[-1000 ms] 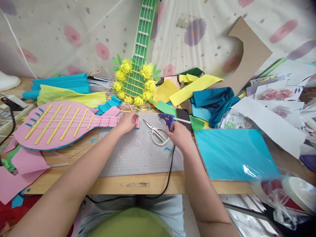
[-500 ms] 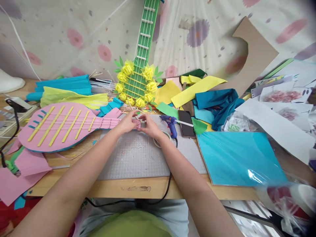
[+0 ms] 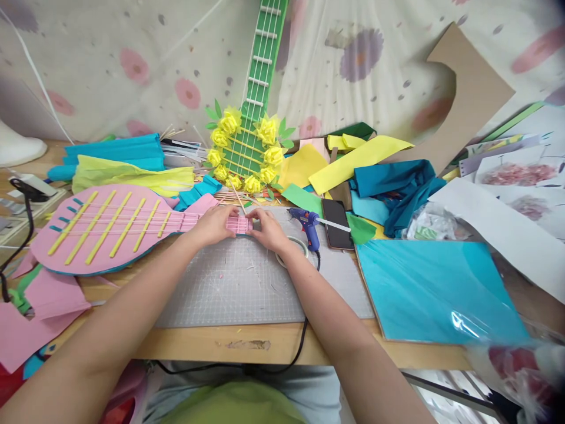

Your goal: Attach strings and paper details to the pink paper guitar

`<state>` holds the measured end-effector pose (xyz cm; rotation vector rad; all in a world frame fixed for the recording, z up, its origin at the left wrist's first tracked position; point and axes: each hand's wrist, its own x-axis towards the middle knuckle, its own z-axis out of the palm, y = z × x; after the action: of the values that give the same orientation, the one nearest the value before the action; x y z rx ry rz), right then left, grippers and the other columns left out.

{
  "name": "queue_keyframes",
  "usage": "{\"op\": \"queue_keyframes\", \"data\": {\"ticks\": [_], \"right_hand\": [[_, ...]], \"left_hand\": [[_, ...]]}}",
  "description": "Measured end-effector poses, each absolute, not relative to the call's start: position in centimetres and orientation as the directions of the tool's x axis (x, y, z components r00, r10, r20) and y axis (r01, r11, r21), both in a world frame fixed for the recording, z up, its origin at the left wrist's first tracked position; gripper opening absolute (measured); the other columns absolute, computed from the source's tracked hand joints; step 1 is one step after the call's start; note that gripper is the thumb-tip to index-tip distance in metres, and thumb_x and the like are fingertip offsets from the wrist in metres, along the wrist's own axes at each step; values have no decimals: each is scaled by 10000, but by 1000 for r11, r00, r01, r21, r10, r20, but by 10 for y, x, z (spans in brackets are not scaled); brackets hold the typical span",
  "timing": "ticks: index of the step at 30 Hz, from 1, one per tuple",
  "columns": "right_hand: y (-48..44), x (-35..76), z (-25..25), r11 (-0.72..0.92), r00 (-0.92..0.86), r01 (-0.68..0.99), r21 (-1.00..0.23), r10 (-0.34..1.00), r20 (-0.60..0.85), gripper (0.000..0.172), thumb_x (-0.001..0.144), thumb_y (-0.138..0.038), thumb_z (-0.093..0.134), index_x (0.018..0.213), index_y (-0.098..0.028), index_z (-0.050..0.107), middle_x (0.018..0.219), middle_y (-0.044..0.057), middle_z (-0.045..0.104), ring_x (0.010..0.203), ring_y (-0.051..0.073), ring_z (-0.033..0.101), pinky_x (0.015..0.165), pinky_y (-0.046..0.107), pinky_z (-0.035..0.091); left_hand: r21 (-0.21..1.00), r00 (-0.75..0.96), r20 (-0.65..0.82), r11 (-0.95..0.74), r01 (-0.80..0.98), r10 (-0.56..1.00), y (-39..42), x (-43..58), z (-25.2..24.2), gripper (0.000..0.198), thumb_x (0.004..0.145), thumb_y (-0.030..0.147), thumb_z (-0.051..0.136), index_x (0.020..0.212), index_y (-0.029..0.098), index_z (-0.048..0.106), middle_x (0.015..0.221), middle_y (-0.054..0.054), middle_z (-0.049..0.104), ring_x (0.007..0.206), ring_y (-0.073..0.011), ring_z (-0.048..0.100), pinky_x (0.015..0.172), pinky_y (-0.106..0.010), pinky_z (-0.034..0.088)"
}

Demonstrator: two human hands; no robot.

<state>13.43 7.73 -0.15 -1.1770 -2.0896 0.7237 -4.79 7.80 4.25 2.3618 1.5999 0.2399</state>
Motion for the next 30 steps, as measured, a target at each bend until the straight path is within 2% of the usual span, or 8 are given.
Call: {"op": "queue_keyframes", "data": {"ticks": [20,24,30], "right_hand": [[76,133,-5,436,-387,600,-670,892,233,338,706,-208,652,1022,-197,531,1044,45,609,1025,194,480,888,357,405],[76,137,-6,434,-409,535,-725,884,228,398,694,-229,662,1071,-204,534,1075,50,588,1097,192,458,948,361,387],[75,141,-3,435,-442,466,-770,869,223,561,665,-164,653,1189,-216,463,1230,74,502,1185,189,431,998,374,361]], "left_hand": [[369,260,-72,-217,904,963,80,-44,39,558,563,235,742,1073,207,520,1151,-44,611,1074,-233,553,879,-319,431],[372,252,-85,-204,906,964,78,-43,42,558,566,225,738,1079,213,519,1155,-34,611,1068,-227,557,885,-316,432],[374,253,-68,-210,903,965,78,-43,39,542,570,224,731,1072,226,526,1147,-28,615,1072,-227,554,891,-312,429]]}}
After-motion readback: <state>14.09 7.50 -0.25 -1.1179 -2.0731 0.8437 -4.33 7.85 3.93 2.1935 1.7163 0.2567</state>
